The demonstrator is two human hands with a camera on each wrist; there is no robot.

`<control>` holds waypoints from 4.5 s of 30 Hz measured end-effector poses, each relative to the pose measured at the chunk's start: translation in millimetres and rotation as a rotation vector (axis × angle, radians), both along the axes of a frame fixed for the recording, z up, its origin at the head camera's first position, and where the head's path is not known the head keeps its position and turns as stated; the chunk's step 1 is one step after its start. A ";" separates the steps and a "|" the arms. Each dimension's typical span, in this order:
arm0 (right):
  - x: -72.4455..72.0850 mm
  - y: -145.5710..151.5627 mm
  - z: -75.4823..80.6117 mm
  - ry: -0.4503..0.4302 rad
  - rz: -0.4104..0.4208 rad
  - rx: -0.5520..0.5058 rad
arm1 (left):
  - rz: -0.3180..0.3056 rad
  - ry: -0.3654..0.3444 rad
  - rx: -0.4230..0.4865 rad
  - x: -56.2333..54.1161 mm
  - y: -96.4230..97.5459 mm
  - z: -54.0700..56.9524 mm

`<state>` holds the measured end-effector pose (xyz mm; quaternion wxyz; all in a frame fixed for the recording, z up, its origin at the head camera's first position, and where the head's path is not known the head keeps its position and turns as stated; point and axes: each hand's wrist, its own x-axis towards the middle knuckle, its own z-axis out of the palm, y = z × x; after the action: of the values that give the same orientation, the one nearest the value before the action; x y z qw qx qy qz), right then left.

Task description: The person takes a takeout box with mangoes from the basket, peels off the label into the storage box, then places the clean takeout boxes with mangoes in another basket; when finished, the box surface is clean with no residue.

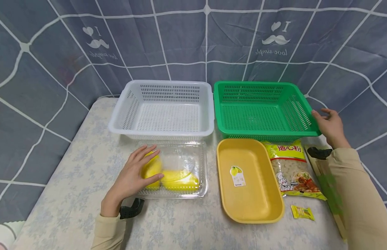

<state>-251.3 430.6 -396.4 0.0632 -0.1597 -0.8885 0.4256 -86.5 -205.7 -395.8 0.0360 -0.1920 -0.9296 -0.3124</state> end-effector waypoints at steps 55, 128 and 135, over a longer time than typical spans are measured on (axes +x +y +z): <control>14.5 -16.4 16.1 -0.047 0.342 -0.667 | 0.230 -0.438 0.393 16.9 -32.5 11.6; 12.9 -20.9 11.0 -0.047 0.271 -0.483 | 0.068 -0.233 0.236 -205.5 258.7 66.1; 12.7 -20.3 9.8 -0.034 0.271 -0.456 | 0.074 -0.250 0.158 -209.0 270.3 58.9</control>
<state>-238.7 410.3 -386.6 -0.0467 -0.0563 -0.7839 0.6166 -295.5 64.6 -336.9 -0.0536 -0.1138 -0.9058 -0.4047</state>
